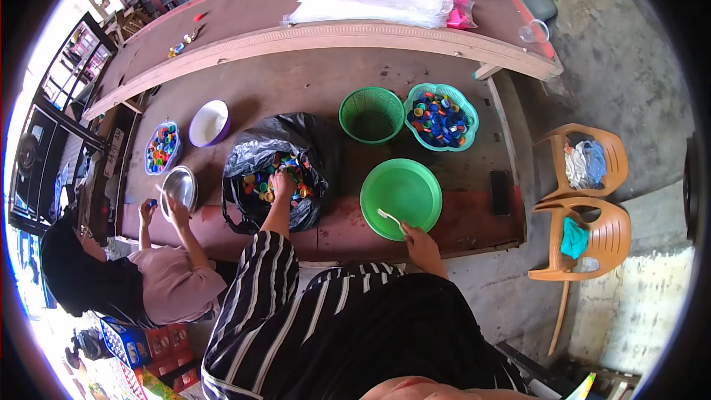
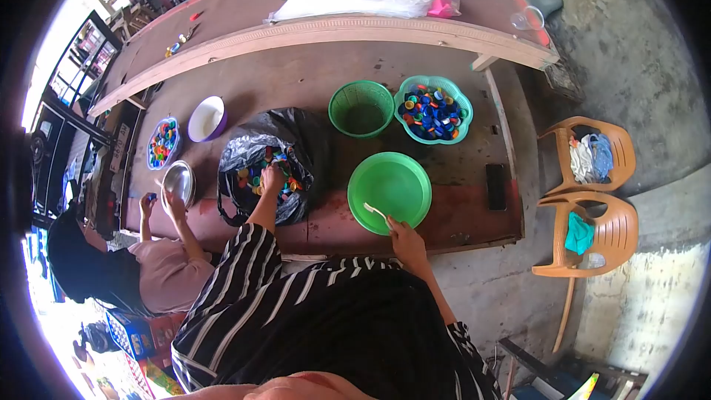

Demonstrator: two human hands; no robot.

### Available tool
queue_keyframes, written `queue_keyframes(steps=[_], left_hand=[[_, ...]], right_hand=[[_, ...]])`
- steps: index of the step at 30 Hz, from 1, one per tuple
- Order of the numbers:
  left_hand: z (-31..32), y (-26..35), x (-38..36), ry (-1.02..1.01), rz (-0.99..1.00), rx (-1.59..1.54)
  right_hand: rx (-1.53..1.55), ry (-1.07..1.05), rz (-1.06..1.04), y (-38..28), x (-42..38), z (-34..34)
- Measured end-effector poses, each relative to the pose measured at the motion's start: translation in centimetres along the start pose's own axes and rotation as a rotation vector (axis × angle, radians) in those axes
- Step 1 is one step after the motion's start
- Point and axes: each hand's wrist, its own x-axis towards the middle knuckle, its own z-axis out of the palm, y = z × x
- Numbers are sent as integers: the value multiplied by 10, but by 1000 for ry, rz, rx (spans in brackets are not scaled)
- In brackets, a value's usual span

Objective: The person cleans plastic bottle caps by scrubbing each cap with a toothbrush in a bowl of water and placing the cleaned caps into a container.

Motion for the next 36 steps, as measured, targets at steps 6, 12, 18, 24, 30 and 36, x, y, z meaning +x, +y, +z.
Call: queue_keyframes(steps=[6, 12, 18, 24, 30, 36], left_hand=[[0, -1, 3, 90, -59, -39], [-20, 0, -10, 97, -137, -98], [-22, 1, -18, 296, -145, -278], [-74, 36, -64, 689, 38, -400], [-114, 135, -138, 155, 113, -1284], [-68, 184, -154, -414, -93, -1806]], right_hand=[[-6, 45, 28, 5, -7, 6], [9, 43, 17, 6, 3, -2], [-16, 24, -61, 6, 30, -6], [-320, 58, -61, 18, 63, 10], [-394, -19, -40, 21, 78, 11], [-43, 133, -151, -1, 50, -9]])
